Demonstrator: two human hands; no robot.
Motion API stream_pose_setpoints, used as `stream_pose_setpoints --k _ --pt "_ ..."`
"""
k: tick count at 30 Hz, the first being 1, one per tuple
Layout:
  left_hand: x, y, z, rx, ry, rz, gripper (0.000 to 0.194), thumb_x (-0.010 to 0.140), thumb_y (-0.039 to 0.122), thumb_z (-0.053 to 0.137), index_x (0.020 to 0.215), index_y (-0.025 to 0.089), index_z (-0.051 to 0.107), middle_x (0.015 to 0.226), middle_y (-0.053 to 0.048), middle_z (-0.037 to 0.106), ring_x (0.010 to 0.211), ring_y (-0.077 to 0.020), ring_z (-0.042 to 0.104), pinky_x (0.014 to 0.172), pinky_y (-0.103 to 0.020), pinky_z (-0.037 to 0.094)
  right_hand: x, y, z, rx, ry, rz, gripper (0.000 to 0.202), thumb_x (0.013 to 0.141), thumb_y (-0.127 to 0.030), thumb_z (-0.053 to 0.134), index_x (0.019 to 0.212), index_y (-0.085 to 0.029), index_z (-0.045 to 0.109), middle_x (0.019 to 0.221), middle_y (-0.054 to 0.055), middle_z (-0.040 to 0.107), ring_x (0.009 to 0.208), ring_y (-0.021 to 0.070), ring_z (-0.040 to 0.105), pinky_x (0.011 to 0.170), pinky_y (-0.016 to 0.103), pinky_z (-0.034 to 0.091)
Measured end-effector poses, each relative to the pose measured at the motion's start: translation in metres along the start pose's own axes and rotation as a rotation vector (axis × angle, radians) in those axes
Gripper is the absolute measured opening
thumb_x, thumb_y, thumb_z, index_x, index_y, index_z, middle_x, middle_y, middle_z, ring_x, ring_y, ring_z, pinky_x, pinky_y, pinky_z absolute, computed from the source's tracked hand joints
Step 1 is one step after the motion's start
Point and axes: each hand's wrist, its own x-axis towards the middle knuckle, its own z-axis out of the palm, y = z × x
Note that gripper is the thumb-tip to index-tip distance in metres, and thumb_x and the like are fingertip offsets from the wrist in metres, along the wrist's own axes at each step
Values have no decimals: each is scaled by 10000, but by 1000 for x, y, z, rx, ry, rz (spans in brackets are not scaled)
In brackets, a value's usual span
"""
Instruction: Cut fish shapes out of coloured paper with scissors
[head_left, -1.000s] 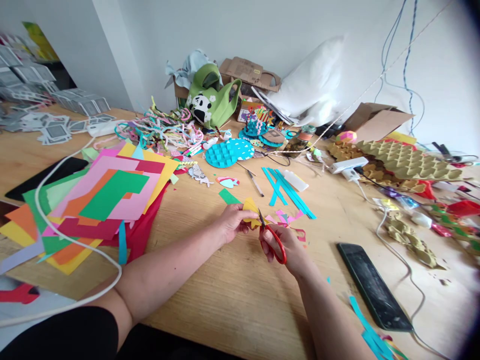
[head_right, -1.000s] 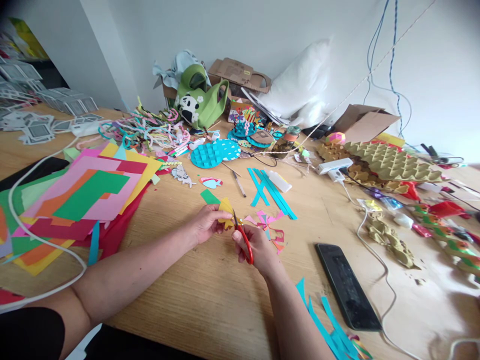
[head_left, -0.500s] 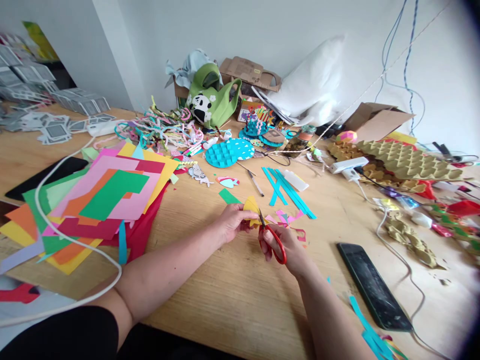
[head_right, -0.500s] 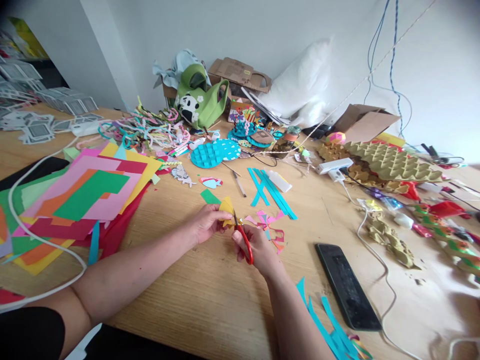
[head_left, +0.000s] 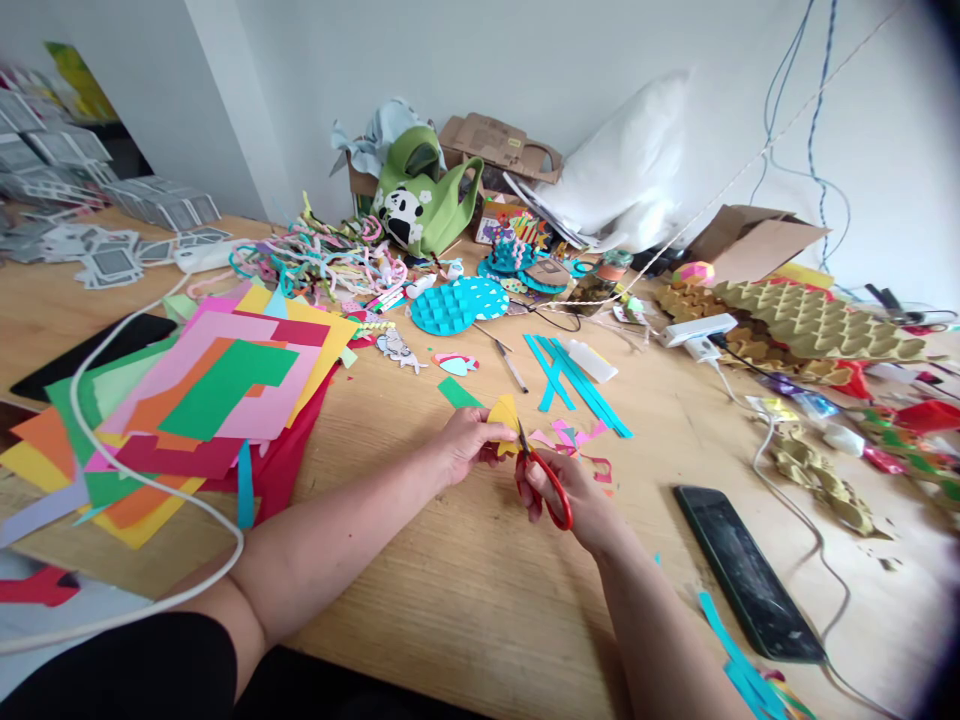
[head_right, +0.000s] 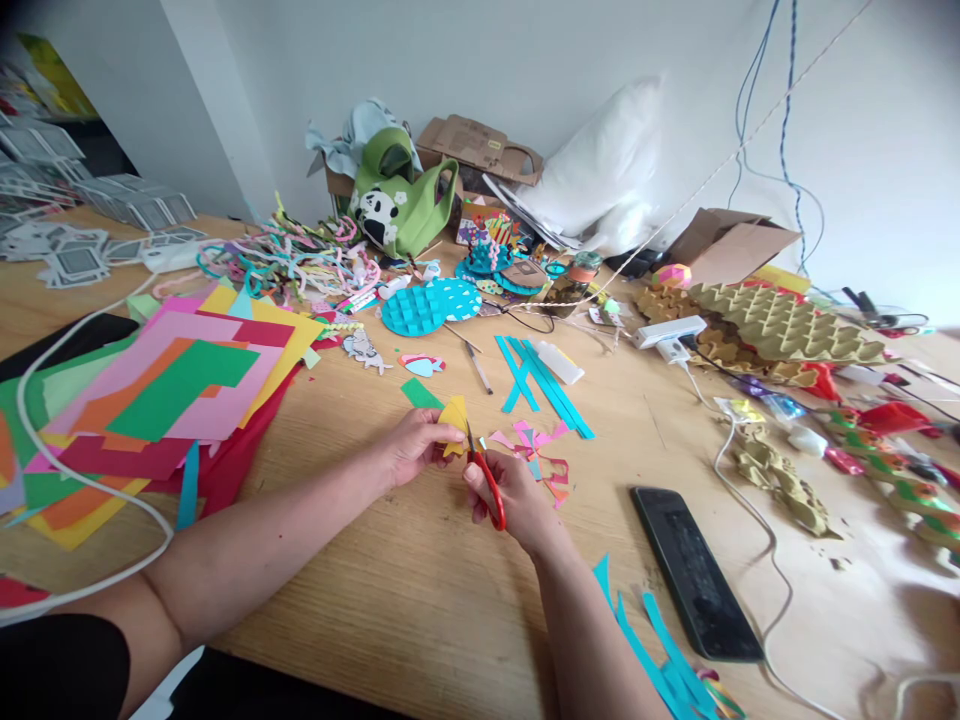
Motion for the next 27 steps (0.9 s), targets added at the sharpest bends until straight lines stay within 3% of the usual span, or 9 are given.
stream_pose_setpoints --k 11,27 --pt "2 -1 -1 17 5 -11 193 502 225 732 624 137 611 570 3 582 475 -85 498 428 -210 345 0 -2 0 10 -30 -24 494 749 -670 695 716 -221 492 549 0 584 504 174 583 460 274 403" --pt "2 -2 -1 17 15 -36 189 516 210 749 614 132 607 575 -3 600 444 -75 495 433 -208 341 1 6 -4 -47 3 -3 446 767 -600 712 694 -208 511 553 -13 587 454 149 581 410 245 374"
